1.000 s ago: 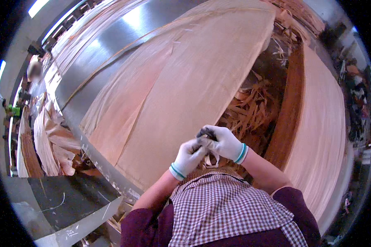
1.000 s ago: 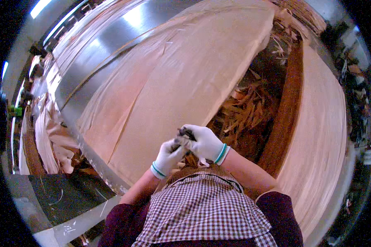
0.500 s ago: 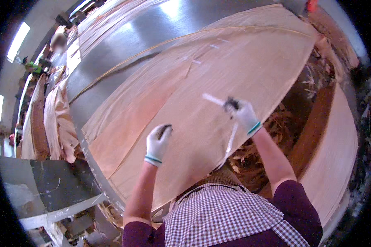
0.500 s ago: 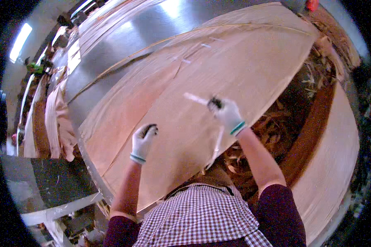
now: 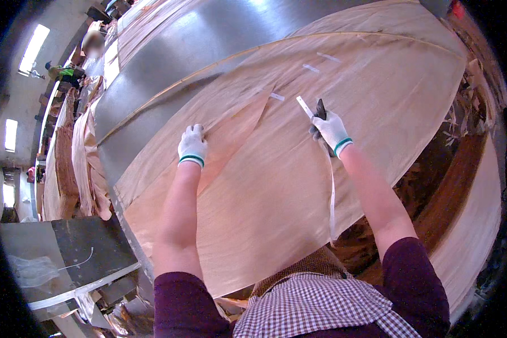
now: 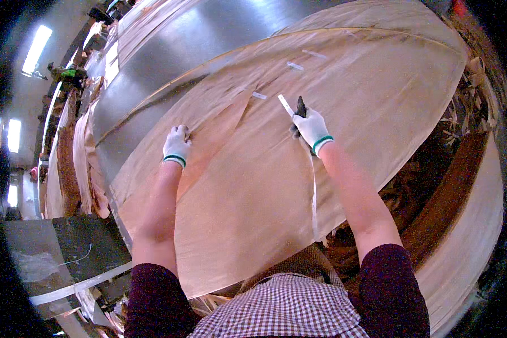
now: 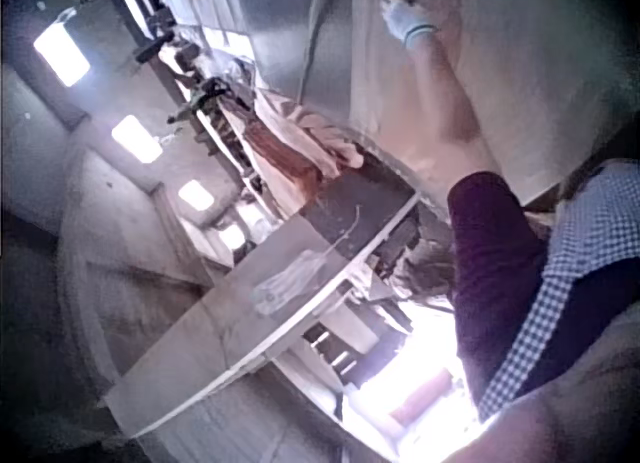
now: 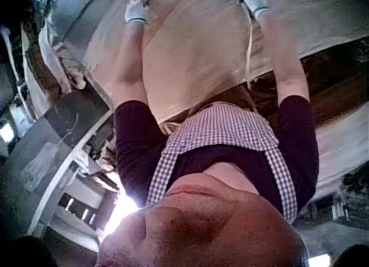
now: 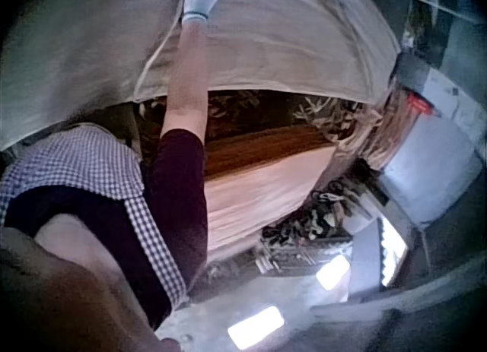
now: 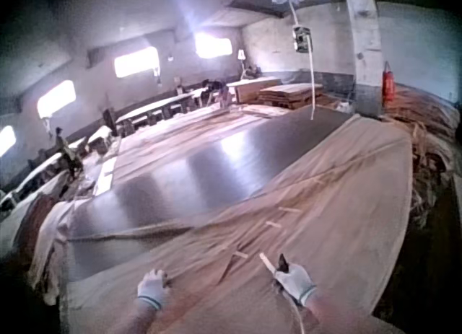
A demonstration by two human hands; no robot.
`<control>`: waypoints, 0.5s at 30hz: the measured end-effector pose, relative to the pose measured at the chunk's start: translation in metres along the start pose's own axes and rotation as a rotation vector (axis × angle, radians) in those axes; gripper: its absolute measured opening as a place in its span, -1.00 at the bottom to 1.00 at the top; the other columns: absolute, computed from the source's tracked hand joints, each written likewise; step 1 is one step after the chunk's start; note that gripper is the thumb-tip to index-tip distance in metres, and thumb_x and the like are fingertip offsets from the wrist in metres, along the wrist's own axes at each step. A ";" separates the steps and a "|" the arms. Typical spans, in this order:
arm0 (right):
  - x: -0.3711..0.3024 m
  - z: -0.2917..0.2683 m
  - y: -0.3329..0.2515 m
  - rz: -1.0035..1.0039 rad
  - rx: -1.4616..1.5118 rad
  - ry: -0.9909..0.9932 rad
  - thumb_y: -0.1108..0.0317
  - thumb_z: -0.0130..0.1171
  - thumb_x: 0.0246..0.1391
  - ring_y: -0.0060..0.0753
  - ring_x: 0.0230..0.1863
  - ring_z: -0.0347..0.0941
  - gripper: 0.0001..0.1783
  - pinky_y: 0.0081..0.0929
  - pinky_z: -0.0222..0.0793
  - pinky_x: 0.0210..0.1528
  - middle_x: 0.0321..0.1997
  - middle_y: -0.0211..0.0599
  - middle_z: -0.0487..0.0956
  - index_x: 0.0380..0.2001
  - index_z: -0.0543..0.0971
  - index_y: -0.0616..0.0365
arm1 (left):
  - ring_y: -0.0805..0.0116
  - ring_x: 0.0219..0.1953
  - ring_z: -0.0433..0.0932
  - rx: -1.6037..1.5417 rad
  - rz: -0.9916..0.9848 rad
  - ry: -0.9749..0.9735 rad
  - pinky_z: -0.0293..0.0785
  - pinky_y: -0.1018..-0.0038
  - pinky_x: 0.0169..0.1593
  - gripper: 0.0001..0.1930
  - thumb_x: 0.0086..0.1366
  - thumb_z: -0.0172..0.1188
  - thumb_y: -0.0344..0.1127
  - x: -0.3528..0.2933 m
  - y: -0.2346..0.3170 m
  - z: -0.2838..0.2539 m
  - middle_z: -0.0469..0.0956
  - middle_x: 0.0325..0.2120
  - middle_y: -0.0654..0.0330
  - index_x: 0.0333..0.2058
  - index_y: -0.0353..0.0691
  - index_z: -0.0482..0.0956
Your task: The person prepares thin wood veneer sheets by lifting them from a stack, placing them on a metal table, and using a blade to trim the edges and cut them to size.
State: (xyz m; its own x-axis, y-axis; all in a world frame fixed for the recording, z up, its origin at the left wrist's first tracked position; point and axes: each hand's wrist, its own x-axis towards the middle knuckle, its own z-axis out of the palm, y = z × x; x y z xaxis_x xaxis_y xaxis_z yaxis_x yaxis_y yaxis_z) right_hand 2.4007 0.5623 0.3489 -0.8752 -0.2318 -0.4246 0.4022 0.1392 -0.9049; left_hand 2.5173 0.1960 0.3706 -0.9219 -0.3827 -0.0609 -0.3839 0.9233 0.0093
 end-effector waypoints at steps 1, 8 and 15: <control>-0.003 0.002 -0.003 0.006 0.032 -0.004 0.36 0.04 0.09 -0.54 -0.73 0.41 -0.87 -0.57 0.26 -0.71 -0.63 -0.32 0.52 -0.39 0.46 0.21 | 0.05 -0.07 0.45 -0.008 0.019 -0.011 0.49 0.17 -0.08 -0.67 0.07 0.18 -0.31 0.001 -0.005 -0.001 0.41 -0.13 0.08 -0.15 -0.08 0.40; -0.006 0.004 -0.013 0.023 -0.079 0.037 0.33 0.03 0.10 -0.55 -0.72 0.43 -0.83 -0.58 0.28 -0.71 -0.62 -0.32 0.53 -0.32 0.48 0.22 | 0.13 -0.22 0.53 0.061 0.221 0.125 0.45 0.20 -0.20 -0.87 0.07 0.16 -0.29 0.004 -0.010 -0.006 0.54 -0.33 0.15 -0.35 -0.05 0.54; -0.003 0.007 -0.017 0.077 0.091 -0.195 0.28 0.09 0.10 -0.58 -0.54 0.47 -0.75 -0.62 0.29 -0.57 -0.42 -0.31 0.59 -0.20 0.50 0.20 | 0.29 -0.07 0.53 -0.593 -0.293 0.504 0.39 0.49 0.00 -0.69 0.10 0.08 -0.42 0.050 -0.176 -0.054 0.56 -0.14 0.04 -0.14 -0.22 0.57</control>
State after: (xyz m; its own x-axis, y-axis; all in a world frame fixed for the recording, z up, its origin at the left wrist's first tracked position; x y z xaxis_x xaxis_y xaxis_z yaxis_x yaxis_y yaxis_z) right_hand 2.3982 0.5541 0.3649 -0.7759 -0.4071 -0.4820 0.4963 0.0779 -0.8647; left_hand 2.5356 0.0130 0.4200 -0.6389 -0.7040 0.3102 -0.4462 0.6676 0.5960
